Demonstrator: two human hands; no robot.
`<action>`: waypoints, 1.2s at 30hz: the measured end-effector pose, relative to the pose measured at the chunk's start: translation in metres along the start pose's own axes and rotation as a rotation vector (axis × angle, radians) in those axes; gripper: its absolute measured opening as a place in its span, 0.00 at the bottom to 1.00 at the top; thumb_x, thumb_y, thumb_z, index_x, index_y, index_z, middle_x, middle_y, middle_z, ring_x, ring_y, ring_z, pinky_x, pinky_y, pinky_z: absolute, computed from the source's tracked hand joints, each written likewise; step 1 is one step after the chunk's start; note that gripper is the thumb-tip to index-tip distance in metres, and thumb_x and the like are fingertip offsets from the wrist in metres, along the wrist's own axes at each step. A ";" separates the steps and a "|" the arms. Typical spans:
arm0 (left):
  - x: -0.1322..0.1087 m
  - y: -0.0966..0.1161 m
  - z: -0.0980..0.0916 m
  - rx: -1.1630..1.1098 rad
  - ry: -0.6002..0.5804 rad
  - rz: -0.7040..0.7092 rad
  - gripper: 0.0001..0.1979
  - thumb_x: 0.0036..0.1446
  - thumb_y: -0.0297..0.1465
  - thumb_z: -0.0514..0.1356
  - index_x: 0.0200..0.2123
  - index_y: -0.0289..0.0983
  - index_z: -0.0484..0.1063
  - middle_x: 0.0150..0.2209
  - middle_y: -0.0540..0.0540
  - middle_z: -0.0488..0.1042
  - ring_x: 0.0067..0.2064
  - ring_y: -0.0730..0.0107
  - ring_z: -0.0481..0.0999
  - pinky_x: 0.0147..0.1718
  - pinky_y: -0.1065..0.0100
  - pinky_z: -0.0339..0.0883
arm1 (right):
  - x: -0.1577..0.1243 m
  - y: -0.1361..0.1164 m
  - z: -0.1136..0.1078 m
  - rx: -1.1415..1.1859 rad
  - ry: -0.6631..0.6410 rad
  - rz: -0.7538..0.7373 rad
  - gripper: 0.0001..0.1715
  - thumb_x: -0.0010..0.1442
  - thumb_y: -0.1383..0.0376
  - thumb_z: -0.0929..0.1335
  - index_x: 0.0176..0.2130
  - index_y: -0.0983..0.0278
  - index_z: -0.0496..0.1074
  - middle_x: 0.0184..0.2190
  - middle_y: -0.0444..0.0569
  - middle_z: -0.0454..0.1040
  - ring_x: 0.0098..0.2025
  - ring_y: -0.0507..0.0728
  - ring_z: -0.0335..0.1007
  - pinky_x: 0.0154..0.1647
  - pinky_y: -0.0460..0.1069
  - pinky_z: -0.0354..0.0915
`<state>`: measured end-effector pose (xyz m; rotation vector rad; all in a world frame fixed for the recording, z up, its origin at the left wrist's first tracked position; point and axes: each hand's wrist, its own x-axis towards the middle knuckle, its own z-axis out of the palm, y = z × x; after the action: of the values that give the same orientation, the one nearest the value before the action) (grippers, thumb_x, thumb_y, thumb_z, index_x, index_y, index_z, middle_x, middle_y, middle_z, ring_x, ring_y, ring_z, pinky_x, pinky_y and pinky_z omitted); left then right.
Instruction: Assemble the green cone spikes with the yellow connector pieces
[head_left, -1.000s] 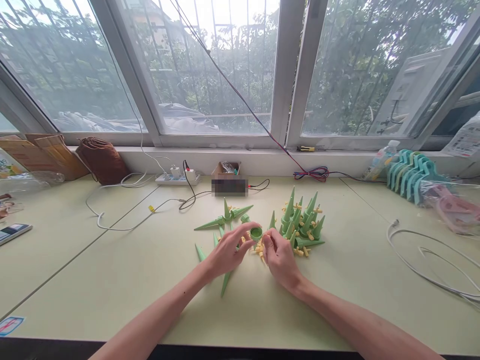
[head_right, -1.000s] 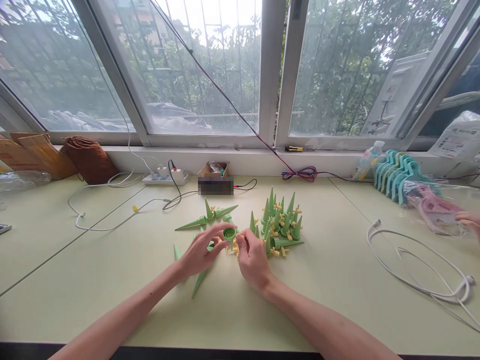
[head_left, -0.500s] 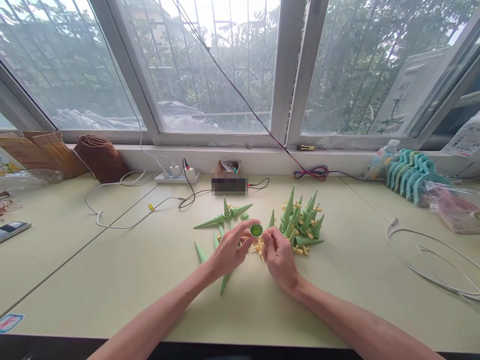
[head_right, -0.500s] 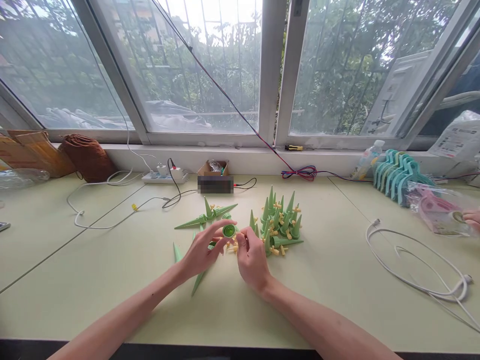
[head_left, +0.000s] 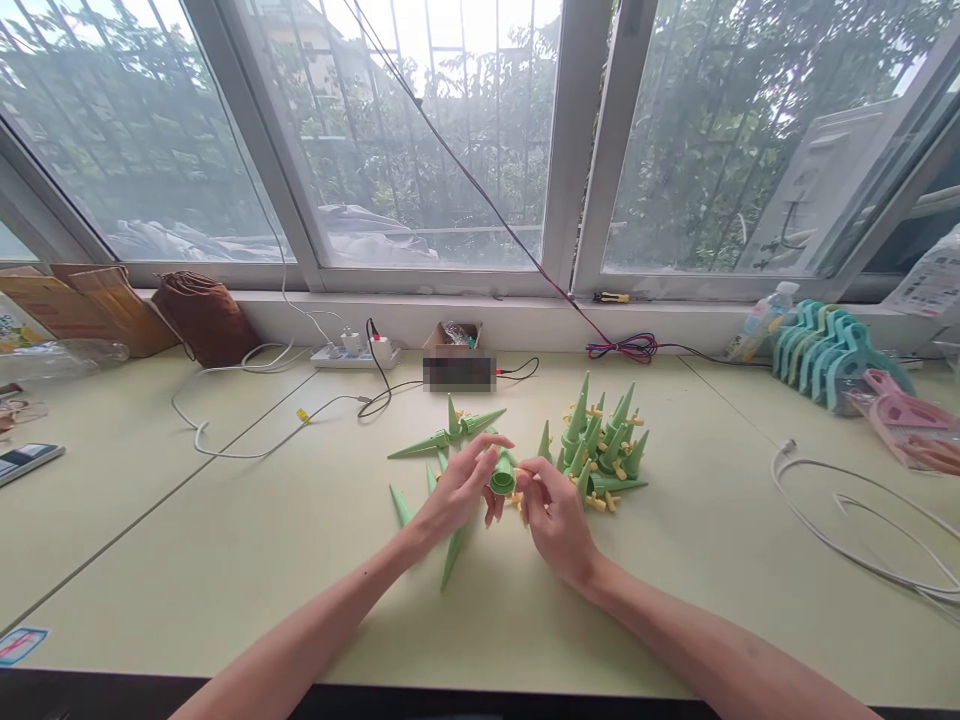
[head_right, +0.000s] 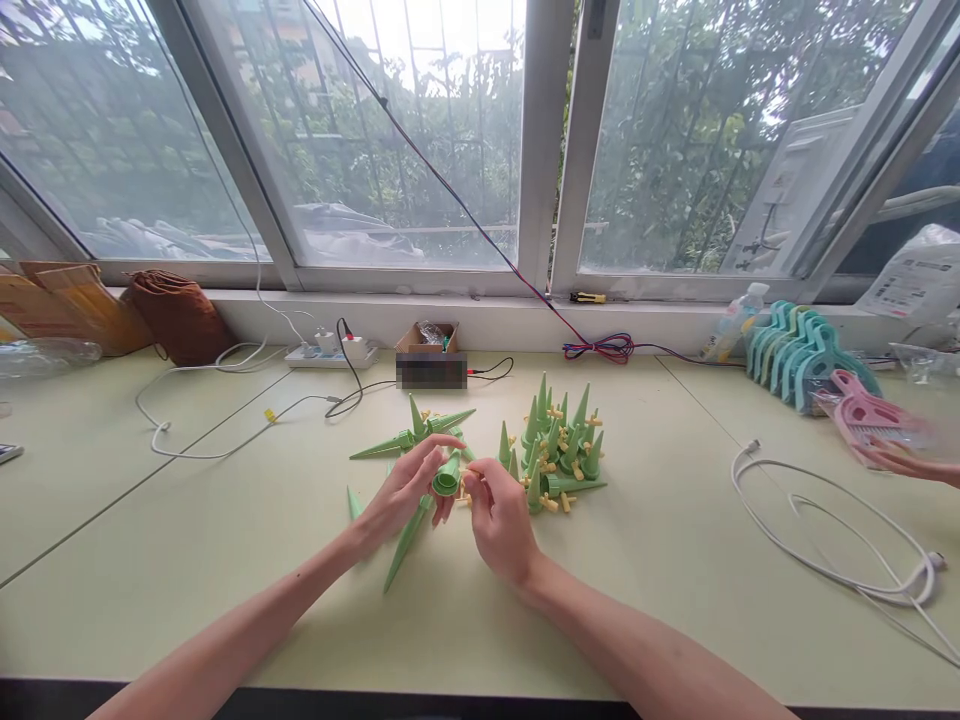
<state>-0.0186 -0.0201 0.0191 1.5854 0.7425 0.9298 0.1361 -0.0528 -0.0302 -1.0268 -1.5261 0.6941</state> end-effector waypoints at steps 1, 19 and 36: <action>-0.001 0.001 0.000 0.008 -0.001 -0.005 0.20 0.66 0.47 0.52 0.50 0.36 0.65 0.22 0.54 0.67 0.17 0.74 0.71 0.16 0.73 0.66 | 0.000 0.000 0.000 0.007 -0.007 0.004 0.15 0.70 0.56 0.59 0.37 0.62 0.66 0.20 0.39 0.59 0.20 0.51 0.57 0.21 0.45 0.56; -0.002 -0.005 -0.010 0.116 -0.081 0.078 0.18 0.65 0.39 0.56 0.54 0.40 0.59 0.30 0.51 0.66 0.26 0.76 0.68 0.24 0.73 0.69 | 0.001 0.003 -0.002 0.060 -0.053 0.059 0.16 0.70 0.55 0.59 0.34 0.61 0.62 0.18 0.37 0.58 0.19 0.50 0.56 0.22 0.46 0.53; -0.003 -0.017 -0.013 0.511 -0.022 0.198 0.32 0.65 0.36 0.55 0.67 0.47 0.43 0.42 0.45 0.71 0.35 0.71 0.73 0.36 0.64 0.73 | 0.003 -0.001 -0.005 0.034 -0.038 0.093 0.17 0.70 0.55 0.59 0.31 0.61 0.61 0.18 0.37 0.57 0.19 0.51 0.54 0.22 0.46 0.53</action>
<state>-0.0314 -0.0125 0.0029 2.1443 0.8637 0.9054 0.1407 -0.0513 -0.0264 -1.0692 -1.5019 0.8061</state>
